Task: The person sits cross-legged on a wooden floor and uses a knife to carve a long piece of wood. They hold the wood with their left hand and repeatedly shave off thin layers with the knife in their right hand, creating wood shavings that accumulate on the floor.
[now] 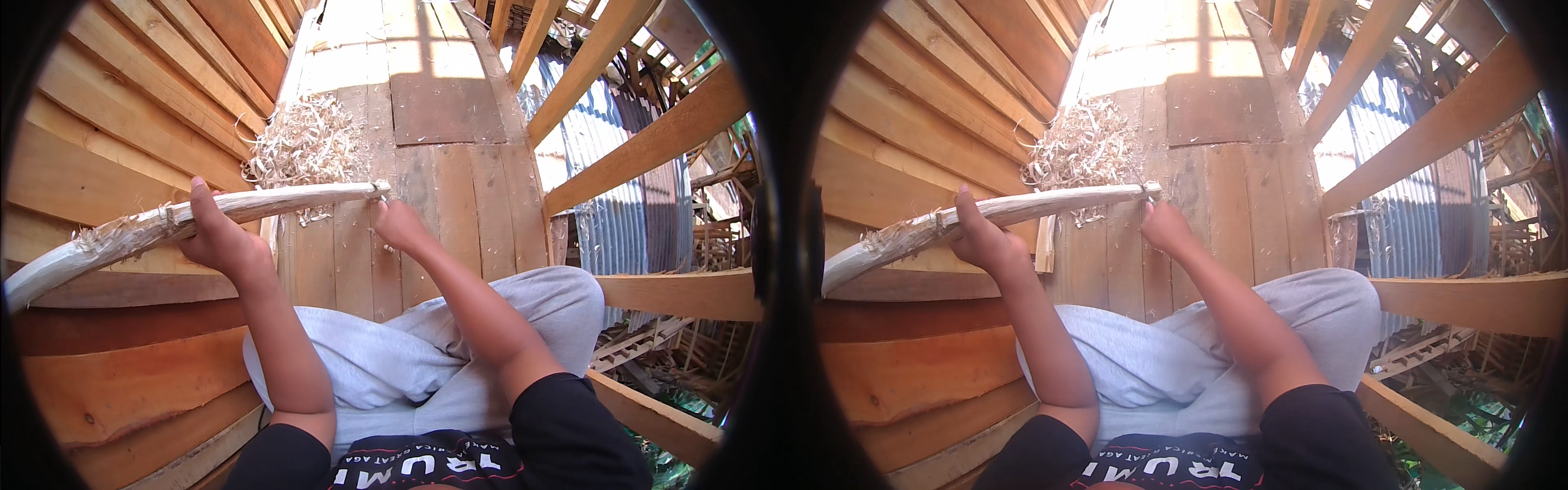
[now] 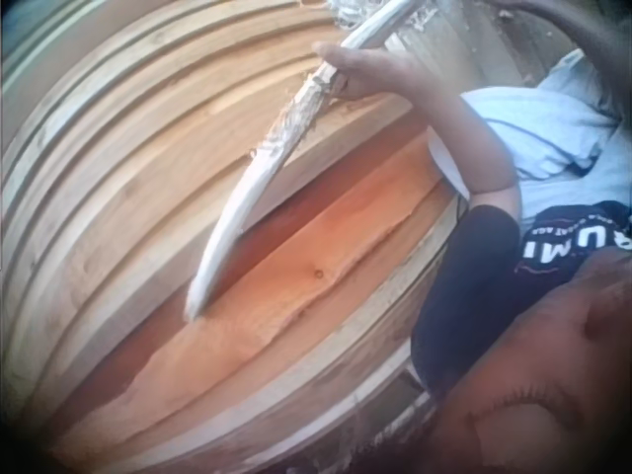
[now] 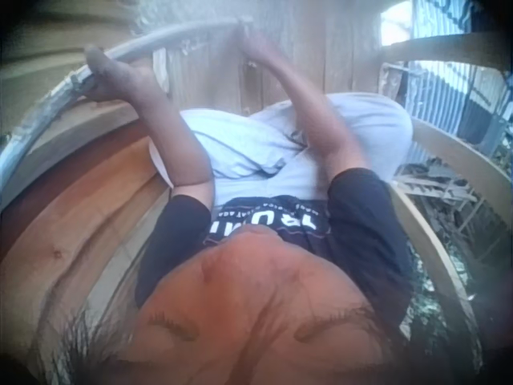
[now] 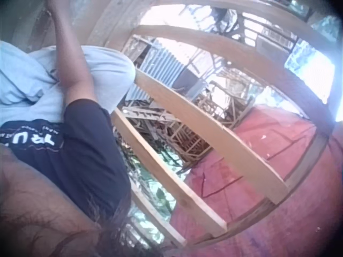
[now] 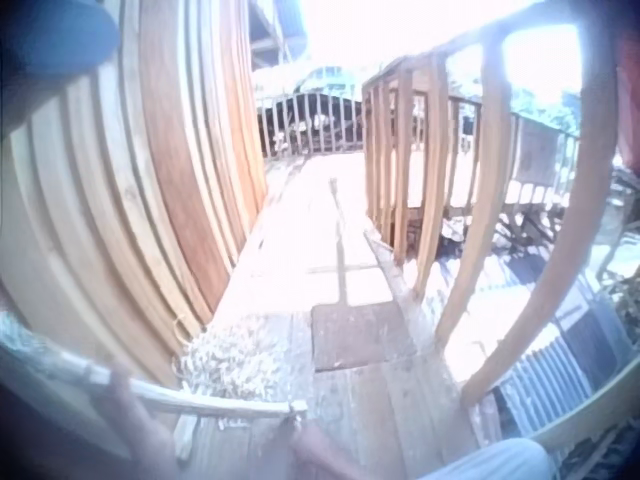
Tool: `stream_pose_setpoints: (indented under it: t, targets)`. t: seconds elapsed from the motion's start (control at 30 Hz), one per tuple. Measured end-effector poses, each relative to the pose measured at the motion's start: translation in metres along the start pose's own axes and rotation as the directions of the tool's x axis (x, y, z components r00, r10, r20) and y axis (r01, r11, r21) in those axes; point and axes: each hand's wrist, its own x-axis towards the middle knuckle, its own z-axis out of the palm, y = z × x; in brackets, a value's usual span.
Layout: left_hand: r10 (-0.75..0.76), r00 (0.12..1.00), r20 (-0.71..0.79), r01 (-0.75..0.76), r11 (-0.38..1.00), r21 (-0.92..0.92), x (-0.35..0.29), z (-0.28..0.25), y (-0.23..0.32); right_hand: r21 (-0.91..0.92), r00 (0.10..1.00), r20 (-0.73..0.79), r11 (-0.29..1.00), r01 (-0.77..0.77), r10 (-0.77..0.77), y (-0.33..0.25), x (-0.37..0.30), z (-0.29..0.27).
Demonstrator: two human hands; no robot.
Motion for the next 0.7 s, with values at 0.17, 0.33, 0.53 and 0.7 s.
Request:
stream_pose_setpoints:
  t: [0.17,0.33,0.53,0.7]
  targets:
    - [-0.060,0.998,0.004,0.060,0.997,0.040,0.004,-0.005,-0.002,0.078,0.992,0.023,0.990,0.120,-0.122,-0.066,-0.046,-0.017]
    - [-0.037,0.999,0.025,0.036,0.999,0.032,0.003,-0.007,-0.003,0.164,0.998,0.052,0.986,0.018,-0.027,-0.019,-0.006,-0.006]
    - [-0.028,1.000,0.003,0.028,1.000,0.007,0.002,-0.003,-0.001,-0.013,0.993,0.059,0.995,0.103,-0.102,-0.056,-0.036,-0.022]
    - [0.000,0.999,0.054,-0.001,1.000,0.010,0.002,-0.005,-0.002,0.012,0.998,0.020,0.998,0.066,-0.067,-0.030,-0.016,-0.010]
